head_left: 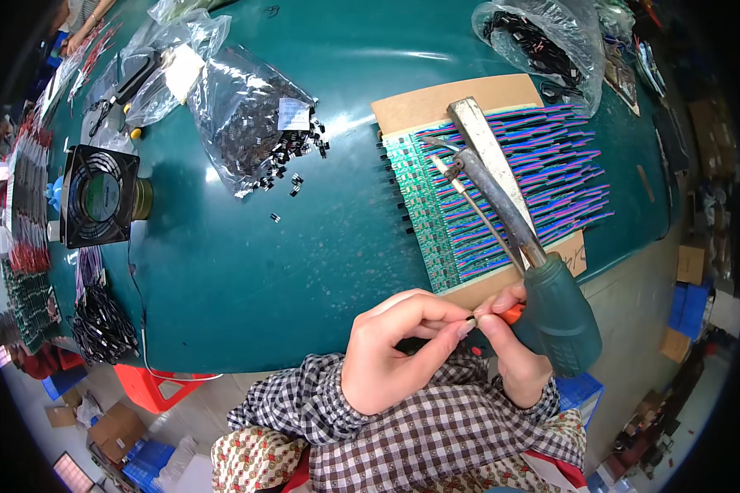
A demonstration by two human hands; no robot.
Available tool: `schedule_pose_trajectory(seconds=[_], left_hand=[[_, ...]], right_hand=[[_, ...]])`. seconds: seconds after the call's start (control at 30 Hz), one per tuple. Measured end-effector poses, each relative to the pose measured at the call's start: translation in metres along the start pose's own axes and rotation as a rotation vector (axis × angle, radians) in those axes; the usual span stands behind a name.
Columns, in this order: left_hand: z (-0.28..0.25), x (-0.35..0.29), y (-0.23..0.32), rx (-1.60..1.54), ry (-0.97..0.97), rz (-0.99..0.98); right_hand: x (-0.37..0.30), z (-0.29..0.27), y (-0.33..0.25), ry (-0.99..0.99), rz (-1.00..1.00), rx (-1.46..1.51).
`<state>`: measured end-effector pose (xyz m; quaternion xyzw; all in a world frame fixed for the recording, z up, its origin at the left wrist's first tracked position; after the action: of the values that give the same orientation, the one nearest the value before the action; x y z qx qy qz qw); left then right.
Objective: The person connects electrical wires to printed circuit boards with a handheld soldering iron.
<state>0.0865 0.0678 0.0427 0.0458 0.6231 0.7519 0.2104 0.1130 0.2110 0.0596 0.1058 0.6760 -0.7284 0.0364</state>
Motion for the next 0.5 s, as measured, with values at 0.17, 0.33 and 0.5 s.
schedule_pose_trajectory(seconds=[0.17, 0.33, 0.5], left_hand=[[-0.025, 0.01, -0.017, -0.119, 0.193, -0.191], [-0.037, 0.032, -0.032, -0.151, 0.226, -0.242], [-0.036, 0.037, -0.039, -0.162, 0.249, -0.247]], right_hand=[[-0.01, -0.009, -0.001, 0.182, 0.125, 0.136], [-0.017, -0.024, 0.01, 0.161, -0.06, 0.154], [-0.031, -0.032, 0.016, 0.104, 0.011, 0.191]])
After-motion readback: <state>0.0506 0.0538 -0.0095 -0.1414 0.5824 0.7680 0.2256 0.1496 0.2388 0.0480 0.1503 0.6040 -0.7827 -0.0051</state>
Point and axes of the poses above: each hand's wrist, its own x-axis towards the middle knuckle, its own z-axis out of the palm, y = z × x, the point moved 3 cm from there along x, towards the middle knuckle, and after that the axes turned 1 degree about -y, right-handed, at the moved point
